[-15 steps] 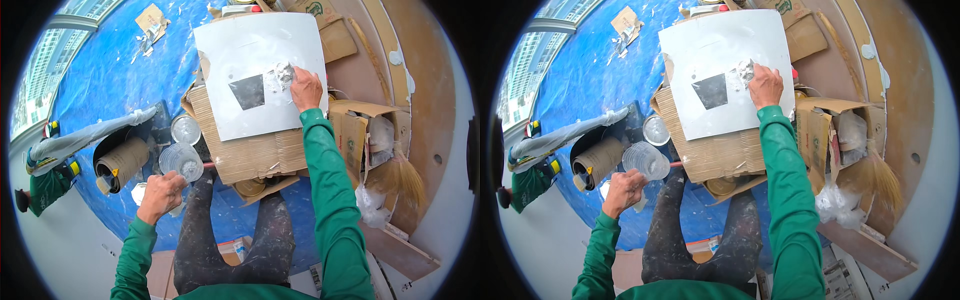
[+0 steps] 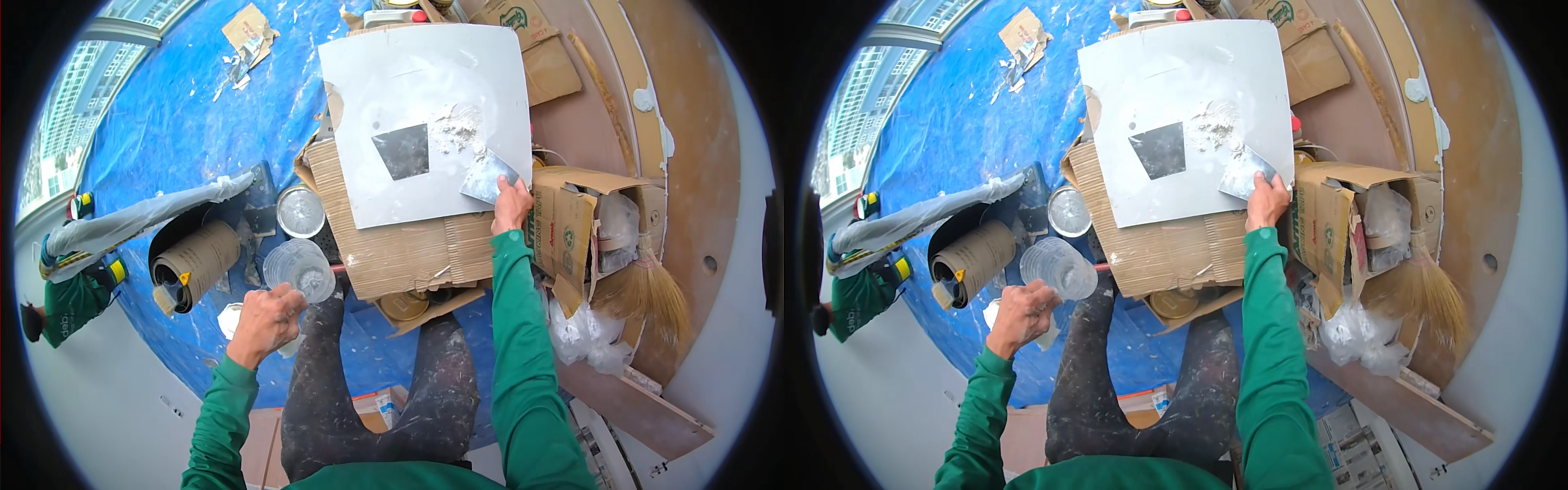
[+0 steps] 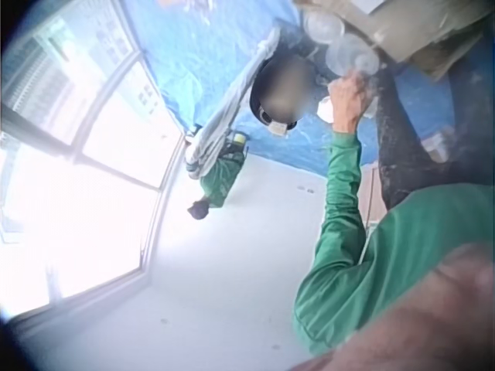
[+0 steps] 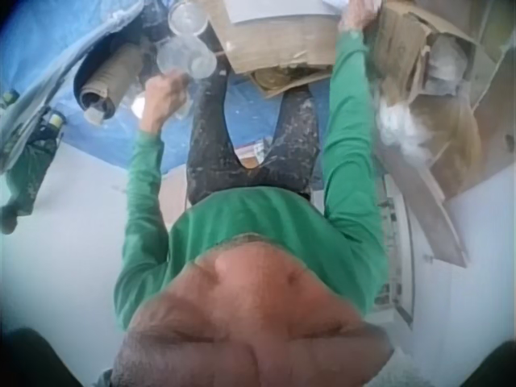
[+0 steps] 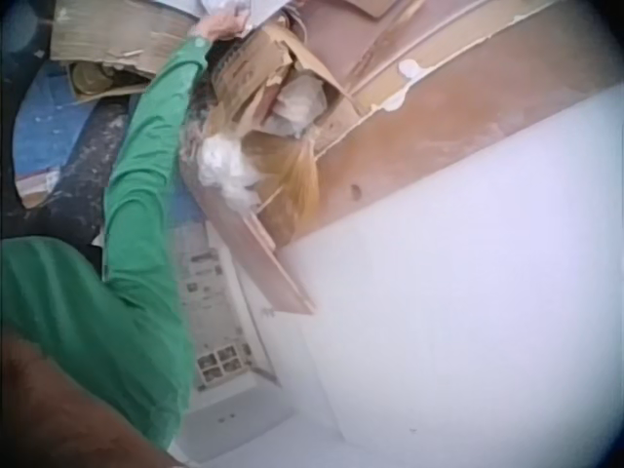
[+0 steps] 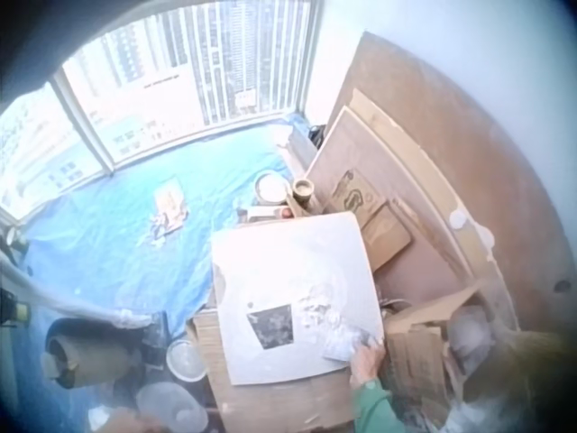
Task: The person mixes plaster on a board using a trowel and a putty knife, then applies it to a wall section near the ceiling. They scrape excess material from the tools and continue smoothing the plaster on the wall.
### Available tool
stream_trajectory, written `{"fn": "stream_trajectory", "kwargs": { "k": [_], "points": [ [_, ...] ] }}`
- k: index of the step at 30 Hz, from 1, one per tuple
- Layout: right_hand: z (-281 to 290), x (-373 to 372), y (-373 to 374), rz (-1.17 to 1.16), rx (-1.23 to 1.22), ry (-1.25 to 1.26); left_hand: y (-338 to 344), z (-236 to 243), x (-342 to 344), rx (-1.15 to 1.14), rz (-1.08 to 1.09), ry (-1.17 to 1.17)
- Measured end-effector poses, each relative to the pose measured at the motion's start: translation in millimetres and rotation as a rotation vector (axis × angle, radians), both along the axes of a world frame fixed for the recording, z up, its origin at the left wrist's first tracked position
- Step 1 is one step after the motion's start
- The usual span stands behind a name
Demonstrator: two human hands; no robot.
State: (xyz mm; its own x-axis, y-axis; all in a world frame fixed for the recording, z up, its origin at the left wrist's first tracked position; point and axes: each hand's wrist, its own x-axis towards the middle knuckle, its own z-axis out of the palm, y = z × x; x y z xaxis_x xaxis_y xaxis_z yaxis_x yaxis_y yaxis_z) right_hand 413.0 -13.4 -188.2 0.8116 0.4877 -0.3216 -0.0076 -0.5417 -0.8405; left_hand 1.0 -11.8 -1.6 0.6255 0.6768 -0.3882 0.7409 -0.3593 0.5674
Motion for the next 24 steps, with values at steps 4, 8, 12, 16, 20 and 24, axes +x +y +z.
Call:
{"fn": "stream_trajectory", "kwargs": {
  "k": [4,8,12,16,20,24],
  "points": [
    [-21,-20,11,-0.232,0.118,0.185,0,1,4,-0.001,-0.001,0.019],
    [-11,-15,46,0.065,0.053,0.053,-1,3,10,-0.008,-0.008,0.05],
    [34,-20,64,0.432,-0.042,-0.348,-5,7,9,-0.015,0.007,0.046],
    [35,-26,67,0.837,0.003,-0.904,-9,6,11,-0.013,0.022,0.016],
    [19,-25,48,1.041,-0.116,-1.127,-12,8,14,0.026,-0.013,0.011],
    [18,-13,34,1.059,-0.145,-1.125,-16,8,13,-0.018,0.043,-0.012]
  ]
}}
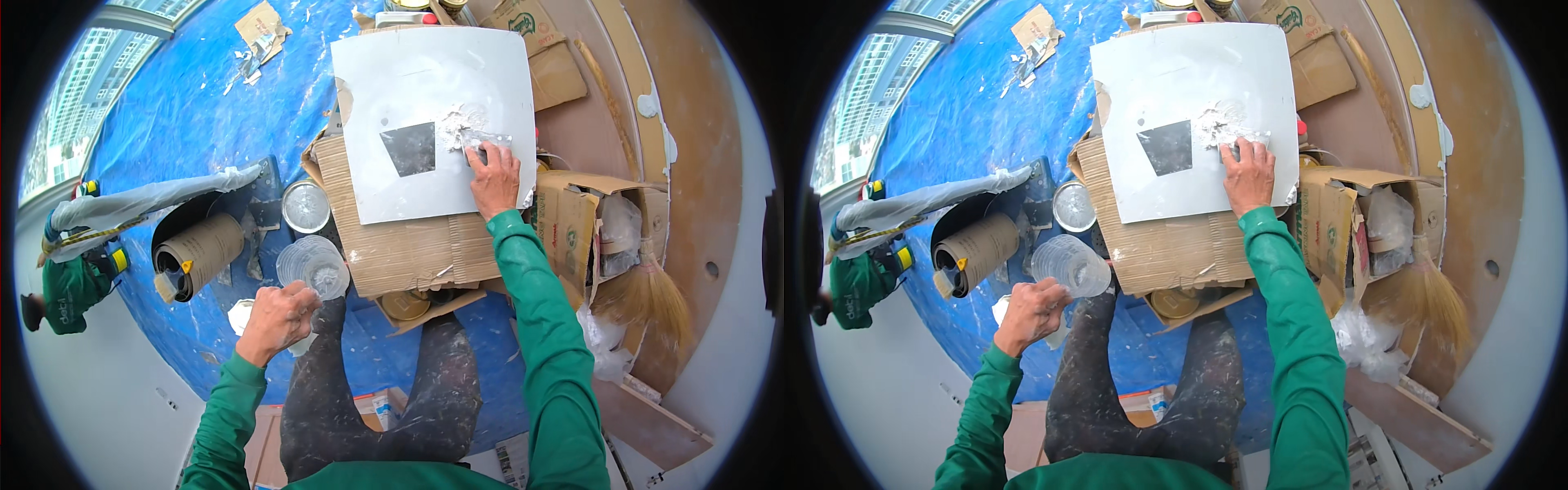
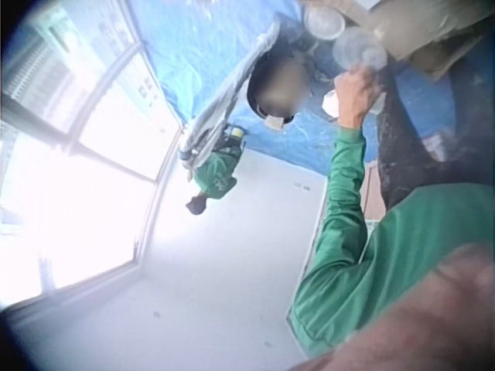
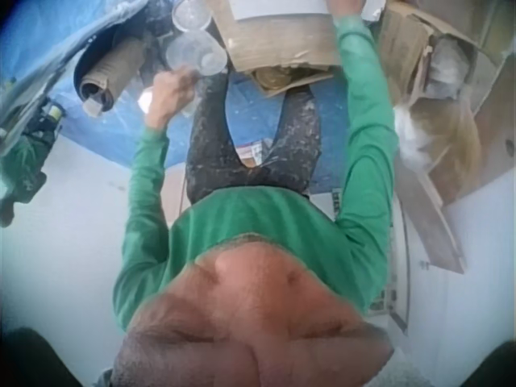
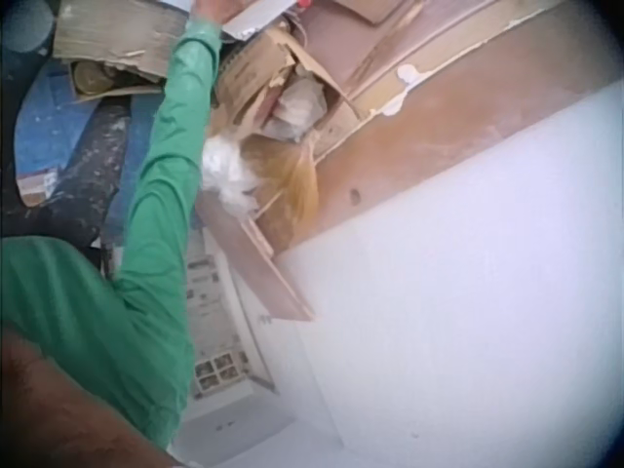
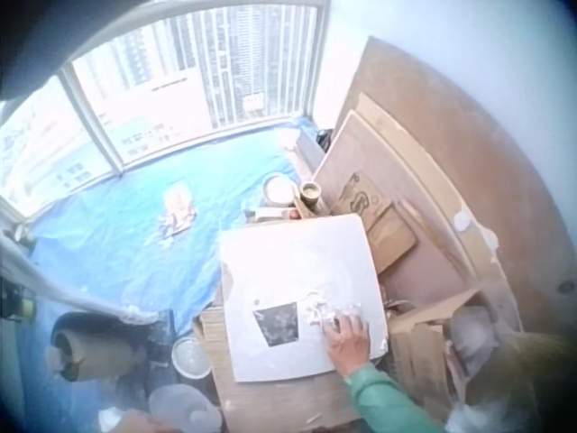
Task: The person mixes plaster on a board using a trowel and a putty knife, then applies it to a wall section near the ceiling. They scrape excess material from the tools and continue smoothing the plaster on the wall.
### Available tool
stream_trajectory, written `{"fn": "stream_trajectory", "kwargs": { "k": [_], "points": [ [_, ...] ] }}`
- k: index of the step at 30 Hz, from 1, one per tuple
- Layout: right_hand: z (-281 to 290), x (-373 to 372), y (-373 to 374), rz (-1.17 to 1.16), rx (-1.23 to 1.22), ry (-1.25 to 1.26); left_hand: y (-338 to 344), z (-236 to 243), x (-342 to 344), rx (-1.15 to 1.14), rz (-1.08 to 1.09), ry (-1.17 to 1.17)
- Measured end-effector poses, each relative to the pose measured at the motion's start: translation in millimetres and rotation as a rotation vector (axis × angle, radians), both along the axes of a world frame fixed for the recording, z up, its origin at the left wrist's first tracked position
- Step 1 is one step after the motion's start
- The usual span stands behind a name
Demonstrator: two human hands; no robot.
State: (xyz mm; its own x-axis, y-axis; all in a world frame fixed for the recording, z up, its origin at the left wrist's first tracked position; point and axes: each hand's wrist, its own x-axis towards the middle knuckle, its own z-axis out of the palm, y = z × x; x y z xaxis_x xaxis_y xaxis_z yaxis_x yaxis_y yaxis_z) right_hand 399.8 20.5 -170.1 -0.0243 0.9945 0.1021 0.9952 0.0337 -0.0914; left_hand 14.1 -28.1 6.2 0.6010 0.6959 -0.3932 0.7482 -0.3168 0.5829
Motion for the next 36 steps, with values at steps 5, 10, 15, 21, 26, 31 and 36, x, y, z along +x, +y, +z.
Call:
{"fn": "stream_trajectory", "kwargs": {
  "k": [5,10,15,21,26,31,36],
  "points": [
    [24,-5,30,-0.072,-0.038,0.111,-5,-3,-3,0.014,0.005,0.003],
    [3,-8,52,-0.074,0.025,0.11,-3,-1,3,0.034,-0.025,0.022],
    [2,-2,23,0.053,-0.016,0.054,-4,-1,1,0.039,-0.018,0.01],
    [35,14,14,-0.061,-0.112,0.357,-2,-6,4,0.056,-0.053,0.007],
    [12,4,18,-0.056,-0.14,0.187,16,-4,24,0.086,-0.155,-0.016],
    [19,12,31,-0.159,-0.083,0.241,39,8,45,0.146,-0.252,-0.033],
    [1,-13,-7,-0.128,0.029,0.146,77,16,86,0.152,-0.365,-0.028]
  ]
}}
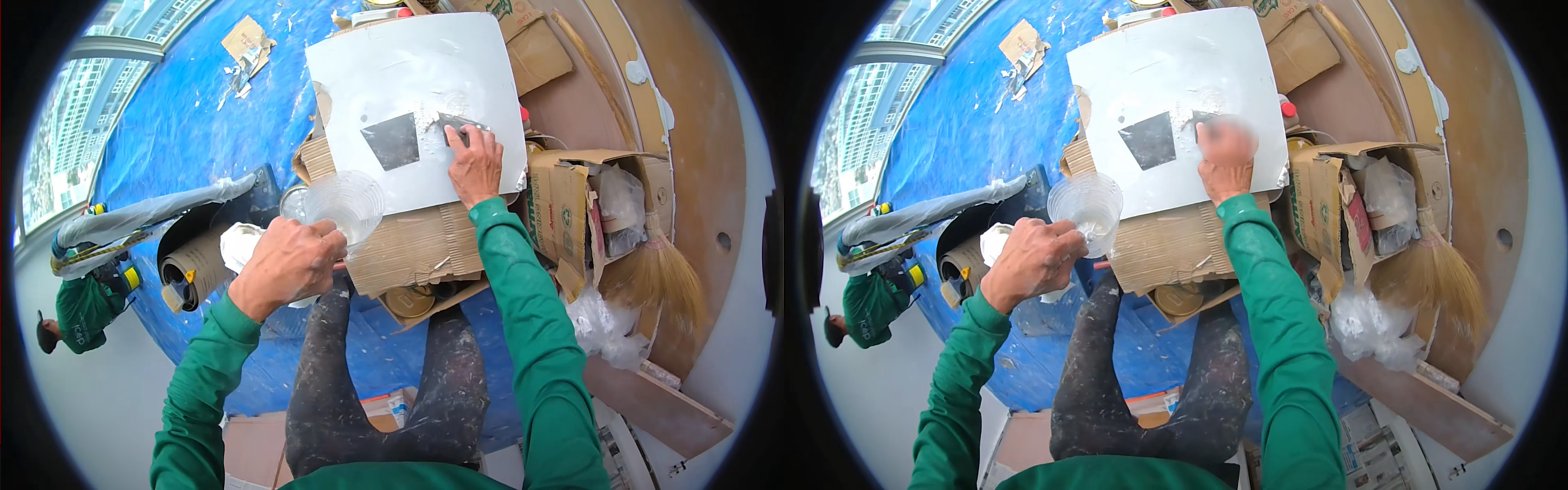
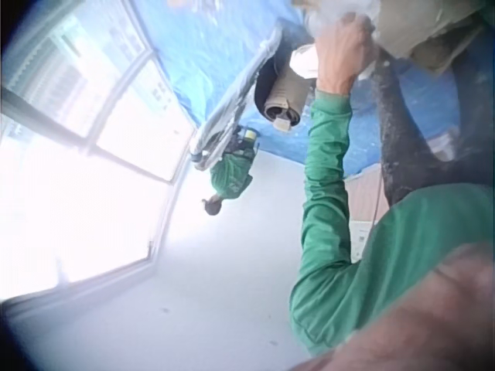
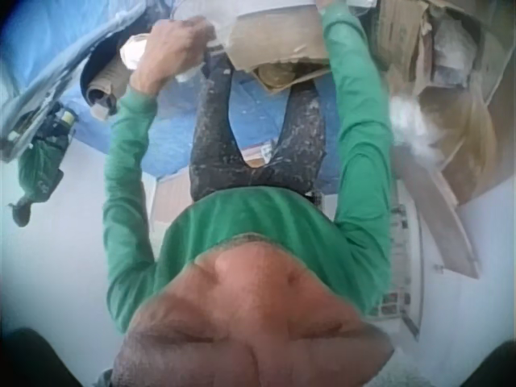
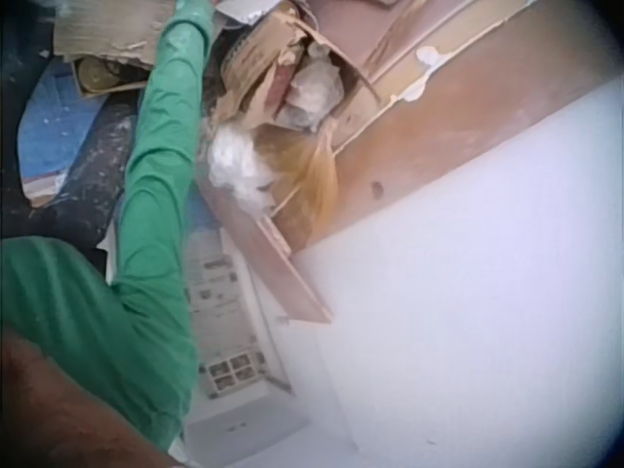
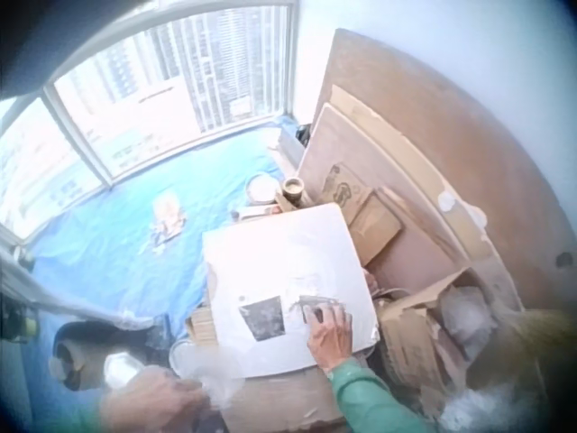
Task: The person mixes plaster on a board using a trowel and a putty knife, then applies it to a wall section near the ceiling. They scrape excess material from the tools and continue smoothing the plaster on the wall.
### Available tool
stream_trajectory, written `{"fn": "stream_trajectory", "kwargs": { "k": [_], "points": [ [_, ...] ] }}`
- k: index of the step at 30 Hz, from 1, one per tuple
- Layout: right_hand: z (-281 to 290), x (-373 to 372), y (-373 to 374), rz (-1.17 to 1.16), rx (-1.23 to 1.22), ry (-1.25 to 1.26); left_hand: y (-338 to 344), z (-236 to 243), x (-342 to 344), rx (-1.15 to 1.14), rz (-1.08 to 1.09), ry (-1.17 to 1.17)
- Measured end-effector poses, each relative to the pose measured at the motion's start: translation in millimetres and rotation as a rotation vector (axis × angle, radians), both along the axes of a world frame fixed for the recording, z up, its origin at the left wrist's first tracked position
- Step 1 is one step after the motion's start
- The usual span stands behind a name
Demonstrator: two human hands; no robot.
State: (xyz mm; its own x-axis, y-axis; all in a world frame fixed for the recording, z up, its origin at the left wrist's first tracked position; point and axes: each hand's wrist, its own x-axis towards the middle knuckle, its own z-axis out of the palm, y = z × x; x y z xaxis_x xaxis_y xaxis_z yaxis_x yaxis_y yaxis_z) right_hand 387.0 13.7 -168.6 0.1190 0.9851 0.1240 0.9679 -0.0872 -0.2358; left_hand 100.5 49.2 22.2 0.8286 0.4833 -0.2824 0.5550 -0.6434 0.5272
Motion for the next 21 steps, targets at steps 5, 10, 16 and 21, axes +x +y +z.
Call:
{"fn": "stream_trajectory", "kwargs": {
  "k": [5,10,16,21],
  "points": [
    [-27,-14,-33,-0.007,-0.066,-0.153,30,9,39,0.092,-0.136,0.025],
    [2,-3,-28,0.016,-0.118,-0.063,53,10,62,0.092,-0.177,0.095],
    [33,12,-21,-0.211,-0.077,0.293,76,0,96,0.161,-0.359,0.274],
    [19,21,-5,-0.586,-0.089,0.658,93,-20,119,0.088,-0.42,0.373]
  ]
}}
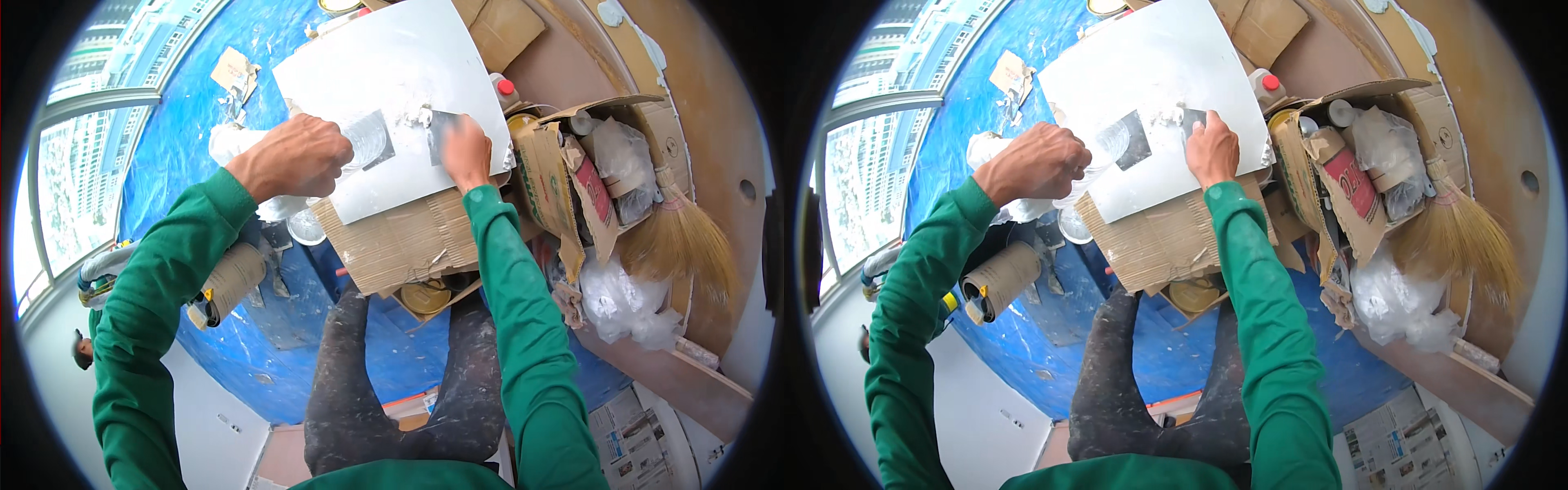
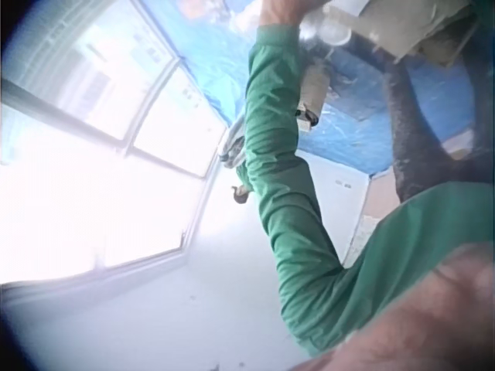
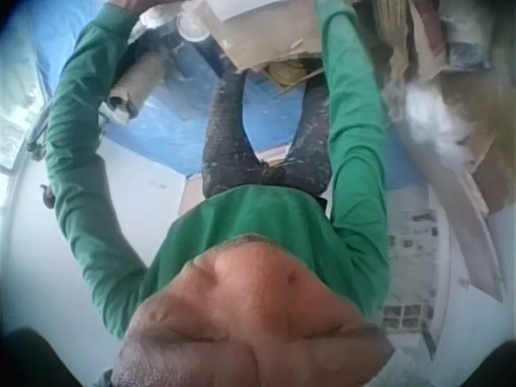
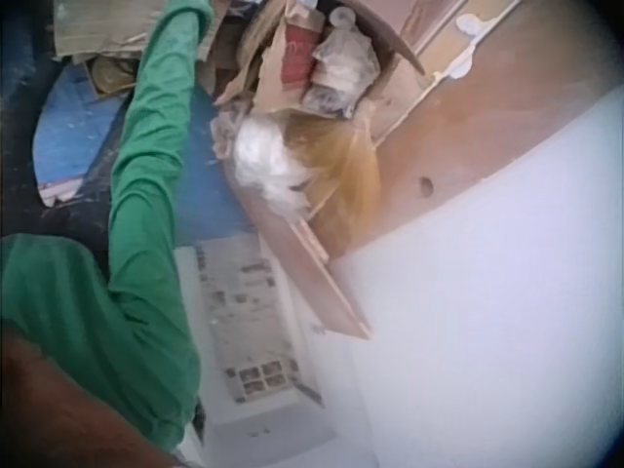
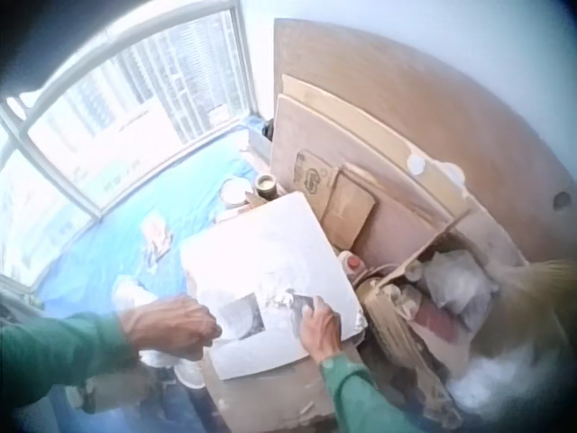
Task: The person mixes plaster on a board using a trowel and a putty knife, then applies it to a wall section near the ceiling. They scrape excess material from the tools and continue smoothing the plaster on the wall.
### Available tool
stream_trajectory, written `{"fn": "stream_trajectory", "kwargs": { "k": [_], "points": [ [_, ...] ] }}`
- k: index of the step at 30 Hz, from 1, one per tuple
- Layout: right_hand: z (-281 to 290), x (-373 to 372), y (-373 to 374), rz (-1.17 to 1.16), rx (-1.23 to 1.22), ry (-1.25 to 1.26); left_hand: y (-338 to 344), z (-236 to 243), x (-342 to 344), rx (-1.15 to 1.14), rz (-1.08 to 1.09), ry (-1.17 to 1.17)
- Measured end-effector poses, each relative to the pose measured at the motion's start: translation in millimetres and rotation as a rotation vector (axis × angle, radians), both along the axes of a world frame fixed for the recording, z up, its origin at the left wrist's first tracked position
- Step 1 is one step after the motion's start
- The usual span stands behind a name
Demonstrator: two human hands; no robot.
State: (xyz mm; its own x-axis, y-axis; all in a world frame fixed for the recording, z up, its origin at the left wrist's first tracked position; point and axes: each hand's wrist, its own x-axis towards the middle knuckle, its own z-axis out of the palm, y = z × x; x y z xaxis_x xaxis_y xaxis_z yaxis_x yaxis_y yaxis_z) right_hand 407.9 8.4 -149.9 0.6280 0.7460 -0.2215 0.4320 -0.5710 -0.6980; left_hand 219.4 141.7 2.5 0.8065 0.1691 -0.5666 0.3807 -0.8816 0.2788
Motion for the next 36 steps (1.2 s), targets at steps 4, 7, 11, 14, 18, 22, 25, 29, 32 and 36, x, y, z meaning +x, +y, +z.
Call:
{"fn": "stream_trajectory", "kwargs": {
  "k": [4,7,11,14,18,22,25,29,32,36],
  "points": [
    [-28,4,-6,-0.225,0.083,0.273,4,-6,19,0.014,-0.09,0.054],
    [-35,-2,-15,-0.353,0.158,0.41,6,-13,24,0.031,-0.144,0.065],
    [-49,-4,-33,-0.388,0.145,0.493,14,-16,37,0.017,-0.133,0.076],
    [-56,-3,-43,-0.416,0.221,0.469,18,-17,58,0.035,-0.151,0.126],
    [-62,-1,-44,-0.393,0.188,0.491,22,-20,71,0.061,-0.199,0.13],
    [-62,6,-45,-0.352,0.1,0.497,23,-30,80,0.076,-0.236,0.142],
    [-56,7,-45,-0.353,0.099,0.537,23,-38,83,0.074,-0.256,0.143],
    [-56,7,-42,-0.36,0.091,0.56,25,-44,90,0.093,-0.286,0.177],
    [-60,4,-41,-0.34,0.101,0.557,25,-48,93,0.094,-0.282,0.217],
    [-66,7,-40,-0.313,0.081,0.535,25,-54,94,0.083,-0.276,0.214]
  ]
}}
